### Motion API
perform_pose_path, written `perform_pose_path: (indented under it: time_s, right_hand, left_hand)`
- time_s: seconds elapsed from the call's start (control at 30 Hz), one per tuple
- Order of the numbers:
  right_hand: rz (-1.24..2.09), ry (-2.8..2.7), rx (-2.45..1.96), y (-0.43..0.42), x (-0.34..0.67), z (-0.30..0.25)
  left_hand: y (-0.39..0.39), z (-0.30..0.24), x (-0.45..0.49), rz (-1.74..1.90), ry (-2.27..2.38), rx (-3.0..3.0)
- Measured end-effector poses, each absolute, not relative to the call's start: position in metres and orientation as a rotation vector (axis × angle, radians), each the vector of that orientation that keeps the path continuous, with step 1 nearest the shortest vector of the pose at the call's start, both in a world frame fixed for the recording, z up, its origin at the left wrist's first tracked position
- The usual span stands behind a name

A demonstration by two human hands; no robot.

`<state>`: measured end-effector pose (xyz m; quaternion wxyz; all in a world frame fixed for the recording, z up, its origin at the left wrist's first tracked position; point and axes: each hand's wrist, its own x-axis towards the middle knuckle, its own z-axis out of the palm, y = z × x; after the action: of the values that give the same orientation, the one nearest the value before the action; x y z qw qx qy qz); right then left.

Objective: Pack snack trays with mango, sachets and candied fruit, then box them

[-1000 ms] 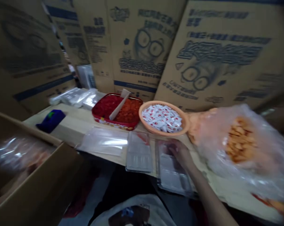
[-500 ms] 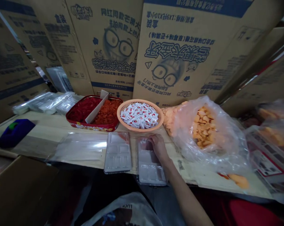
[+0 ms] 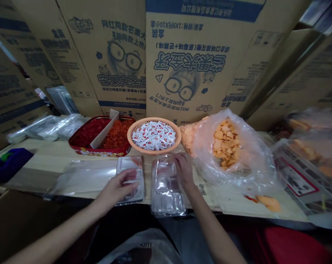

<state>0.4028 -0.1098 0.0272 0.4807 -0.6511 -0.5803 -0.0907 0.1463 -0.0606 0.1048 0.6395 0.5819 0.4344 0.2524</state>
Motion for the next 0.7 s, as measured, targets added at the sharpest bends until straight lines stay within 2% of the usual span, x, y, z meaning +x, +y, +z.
perform_pose_path:
  time_s: [0.1,0.23,0.37,0.43,0.53,0.7]
  right_hand:
    - [-0.242,-1.435,-1.537,-0.116,0.4,0.049]
    - [-0.333,-1.416,-1.596,-0.124,0.427,0.069]
    - [-0.424,-1.051,-2.153,-0.139,0.504,0.071]
    - [-0.283,-1.1,-2.577,-0.147,0.545,0.065]
    - [-0.2,-1.152,-2.748,-0.151,0.587,0.054]
    - [-0.26,-1.192,-2.869,-0.134,0.607,0.045]
  left_hand:
    - [-0.078,0.084,0.2,0.492,0.739,1.096]
    - [-0.092,0.074,0.232,0.36,0.7,0.911]
    - [-0.086,0.066,0.237,0.329,0.716,0.837]
    - [-0.083,0.063,0.239,0.304,0.714,0.818]
    - [-0.084,0.06,0.245,0.276,0.733,0.795]
    - [-0.087,0.059,0.255,0.239,0.719,0.76]
